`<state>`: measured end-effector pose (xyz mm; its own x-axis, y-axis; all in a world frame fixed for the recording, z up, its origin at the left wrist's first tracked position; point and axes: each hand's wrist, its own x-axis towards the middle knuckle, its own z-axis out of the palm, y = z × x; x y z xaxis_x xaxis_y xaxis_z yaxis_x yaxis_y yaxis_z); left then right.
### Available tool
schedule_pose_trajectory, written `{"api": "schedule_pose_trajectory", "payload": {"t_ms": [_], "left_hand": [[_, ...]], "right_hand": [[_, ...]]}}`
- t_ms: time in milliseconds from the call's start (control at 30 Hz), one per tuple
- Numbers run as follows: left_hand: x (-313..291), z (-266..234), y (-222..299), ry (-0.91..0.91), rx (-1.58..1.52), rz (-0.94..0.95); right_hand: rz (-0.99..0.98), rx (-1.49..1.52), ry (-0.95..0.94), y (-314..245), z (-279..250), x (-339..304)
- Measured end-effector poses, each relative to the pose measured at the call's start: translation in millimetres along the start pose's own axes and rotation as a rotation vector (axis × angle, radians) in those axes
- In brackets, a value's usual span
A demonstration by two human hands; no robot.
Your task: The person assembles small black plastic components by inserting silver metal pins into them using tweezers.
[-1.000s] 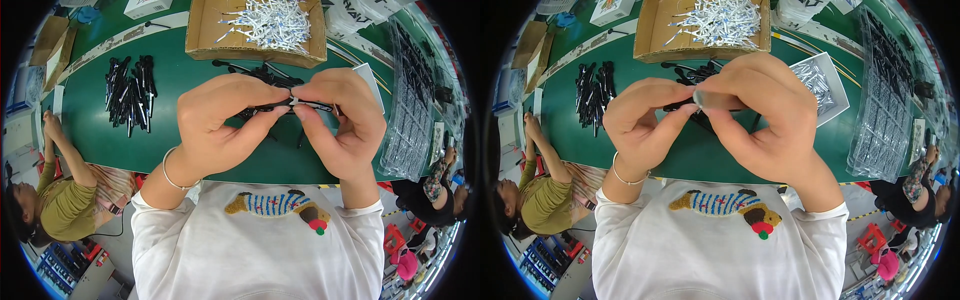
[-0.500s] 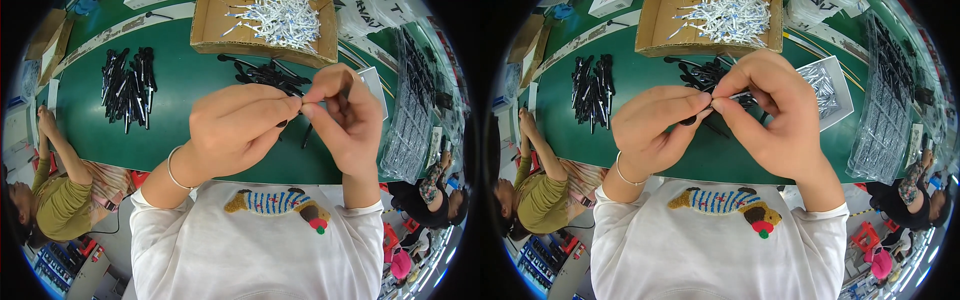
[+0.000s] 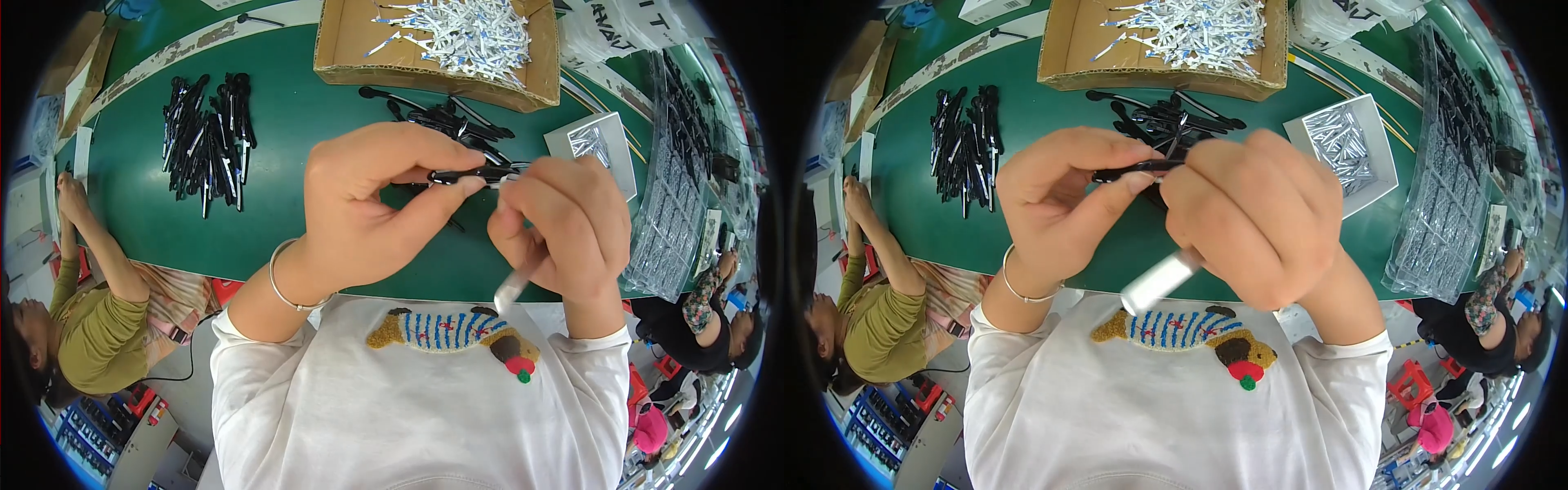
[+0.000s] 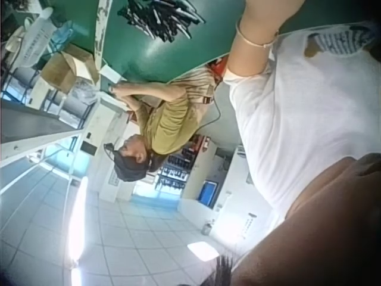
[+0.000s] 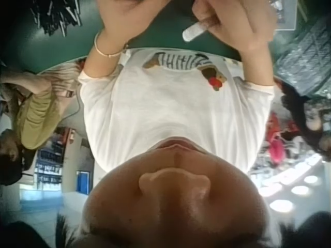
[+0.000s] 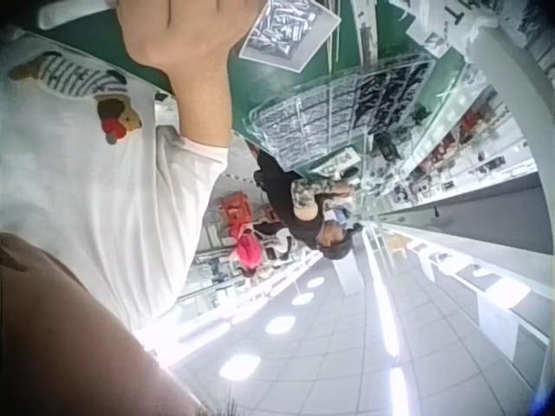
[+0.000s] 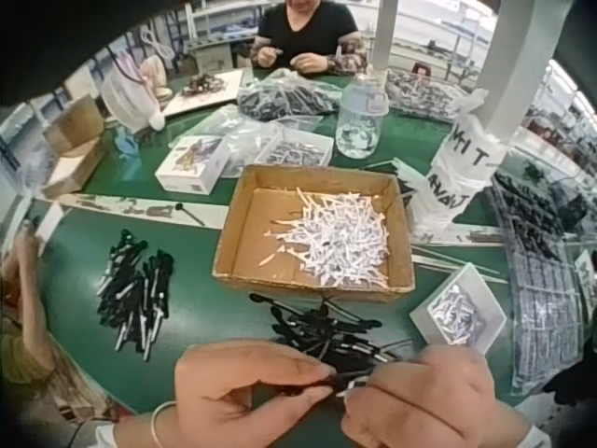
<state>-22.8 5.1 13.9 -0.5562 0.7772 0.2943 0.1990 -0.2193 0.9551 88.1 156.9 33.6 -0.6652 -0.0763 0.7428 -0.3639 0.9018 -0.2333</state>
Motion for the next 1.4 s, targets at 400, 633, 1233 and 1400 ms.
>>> {"api": "schedule_pose_trajectory", "payload": {"t_ms": [400,633,1233,1400], "left_hand": [[3.9,-0.7,-2.8,0.033,-0.050,0.032],[2.2,-0.5,-3.5,0.080,0.007,-0.038],[6.0,18.6,-2.5,0.193,-0.363,-0.442],[10.3,21.3,4.0,0.179,-0.620,-0.514]], "right_hand": [[0.519,-0.308,-0.039,67.1,-14.9,12.8],[0.971,-0.261,-0.305,55.9,-71.5,-50.2],[0.946,0.237,0.052,14.4,-53.8,-34.0],[0.107,-0.114,-0.021,1.2,-13.8,-17.7]]}}
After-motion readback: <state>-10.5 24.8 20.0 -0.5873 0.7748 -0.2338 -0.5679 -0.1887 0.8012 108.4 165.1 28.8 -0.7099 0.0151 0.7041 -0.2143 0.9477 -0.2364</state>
